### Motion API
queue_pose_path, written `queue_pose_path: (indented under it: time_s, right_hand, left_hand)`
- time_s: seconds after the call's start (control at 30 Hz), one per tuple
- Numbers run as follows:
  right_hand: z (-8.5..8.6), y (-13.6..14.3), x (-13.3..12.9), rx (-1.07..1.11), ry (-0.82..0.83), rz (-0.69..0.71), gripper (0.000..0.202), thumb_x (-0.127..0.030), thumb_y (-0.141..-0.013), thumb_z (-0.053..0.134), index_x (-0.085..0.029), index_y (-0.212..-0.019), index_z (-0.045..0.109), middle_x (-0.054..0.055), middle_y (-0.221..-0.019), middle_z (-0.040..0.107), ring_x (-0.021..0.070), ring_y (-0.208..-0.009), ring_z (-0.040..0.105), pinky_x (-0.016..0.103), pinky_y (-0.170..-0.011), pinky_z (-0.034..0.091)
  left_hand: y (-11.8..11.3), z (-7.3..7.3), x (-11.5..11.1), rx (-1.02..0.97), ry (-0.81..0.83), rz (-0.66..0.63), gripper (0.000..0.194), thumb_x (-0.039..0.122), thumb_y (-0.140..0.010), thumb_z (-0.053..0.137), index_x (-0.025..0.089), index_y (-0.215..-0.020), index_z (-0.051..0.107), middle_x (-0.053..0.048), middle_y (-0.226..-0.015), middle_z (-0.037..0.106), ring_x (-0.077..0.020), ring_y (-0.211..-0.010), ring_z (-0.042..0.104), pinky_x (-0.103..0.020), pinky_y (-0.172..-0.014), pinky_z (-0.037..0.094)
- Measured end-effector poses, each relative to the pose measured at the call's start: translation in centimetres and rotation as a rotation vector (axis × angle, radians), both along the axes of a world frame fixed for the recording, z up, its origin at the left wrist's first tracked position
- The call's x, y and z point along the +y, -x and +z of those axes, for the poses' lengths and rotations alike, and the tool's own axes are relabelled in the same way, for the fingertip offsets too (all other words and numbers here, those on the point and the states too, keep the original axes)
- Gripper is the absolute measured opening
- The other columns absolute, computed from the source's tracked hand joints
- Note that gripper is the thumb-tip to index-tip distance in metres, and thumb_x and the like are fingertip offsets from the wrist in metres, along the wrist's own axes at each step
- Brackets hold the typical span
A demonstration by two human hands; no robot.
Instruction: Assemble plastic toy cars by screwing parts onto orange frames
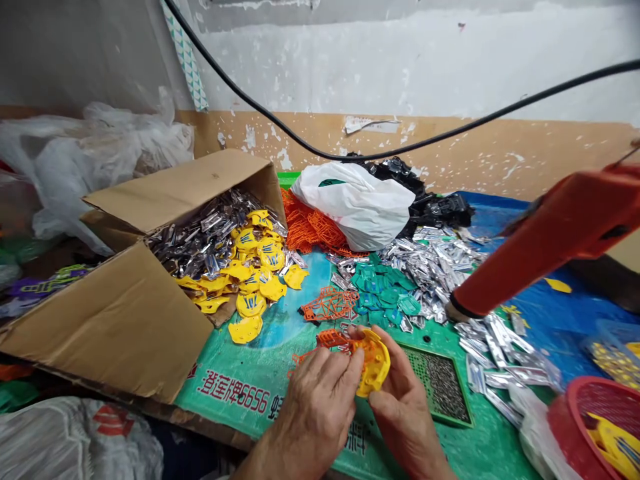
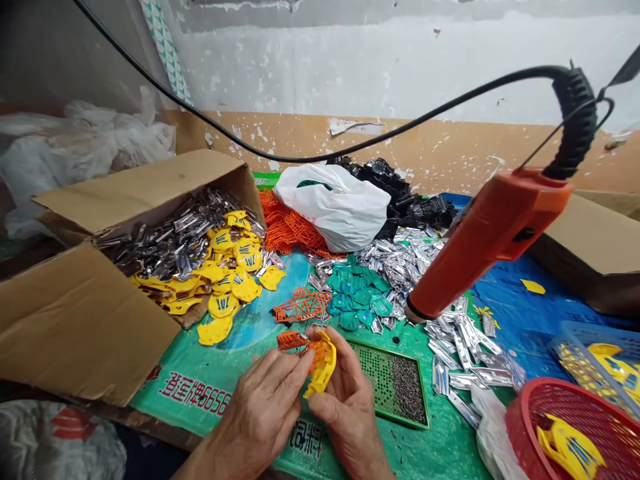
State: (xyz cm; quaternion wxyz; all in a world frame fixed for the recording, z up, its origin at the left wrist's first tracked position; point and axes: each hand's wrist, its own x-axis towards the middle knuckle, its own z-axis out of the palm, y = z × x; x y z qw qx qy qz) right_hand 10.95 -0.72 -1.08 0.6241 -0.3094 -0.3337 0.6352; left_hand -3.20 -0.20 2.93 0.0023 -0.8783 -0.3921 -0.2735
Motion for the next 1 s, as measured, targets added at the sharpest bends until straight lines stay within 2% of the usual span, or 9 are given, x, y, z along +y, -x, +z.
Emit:
queue_pose_path:
  time_s: [0.1,0.33,0.63,0.8,1.0]
  right_hand:
    - [0.0,-0.2,-0.1,-0.003,0.002,-0.01,0.07,-0.041,-0.059,0.082,-0.035,-0.124,0.057,0.006,-0.133,0.058,0.0281,-0.12,0.056,0.042,-0.098,0.048]
    - [0.0,-0.4,-0.3,-0.014,0.013,-0.033,0.071,-0.042,-0.055,0.084,-0.035,-0.122,0.059,0.007,-0.131,0.06,0.0296,-0.119,0.057,0.044,-0.097,0.049]
    - [-1.1,-0.6,-0.5,-0.072,-0.018,-0.053,0.073,-0.048,-0.06,0.08,-0.035,-0.127,0.054,0.007,-0.136,0.055,0.0311,-0.125,0.052,0.047,-0.101,0.045]
    - [-1.2,-0.5,-0.3,-0.056,-0.046,-0.048,0.072,-0.045,-0.061,0.08,-0.035,-0.127,0.054,0.005,-0.136,0.056,0.0297,-0.124,0.053,0.044,-0.101,0.046]
    - [-1.4,-0.4,-0.3,-0.029,-0.057,-0.067,0.072,-0.041,-0.061,0.081,-0.031,-0.127,0.055,0.009,-0.134,0.057,0.0301,-0.124,0.053,0.042,-0.1,0.046]
  left_hand:
    - [-0.1,0.2,-0.1,0.003,-0.033,-0.02,0.046,0.012,-0.09,0.038,0.01,-0.135,0.04,-0.01,-0.089,0.066,-0.0225,-0.076,0.058,-0.037,-0.066,0.05]
    - [-0.4,0.2,-0.2,0.04,-0.092,-0.035,0.037,0.016,-0.092,0.038,0.007,-0.126,0.05,-0.01,-0.087,0.068,-0.0219,-0.073,0.058,-0.035,-0.063,0.048]
    - [-0.4,-0.3,-0.1,0.016,-0.106,-0.04,0.036,0.015,-0.091,0.038,0.006,-0.124,0.05,-0.009,-0.084,0.067,-0.0217,-0.072,0.058,-0.036,-0.062,0.05]
    - [-0.4,-0.6,0.1,-0.007,-0.127,-0.049,0.036,0.016,-0.091,0.039,0.007,-0.124,0.05,-0.007,-0.08,0.066,-0.0204,-0.07,0.056,-0.035,-0.06,0.048]
    - [-0.5,-0.6,0.2,-0.029,-0.159,-0.059,0.034,0.015,-0.092,0.037,0.006,-0.12,0.053,-0.007,-0.077,0.065,-0.0198,-0.067,0.054,-0.034,-0.059,0.046]
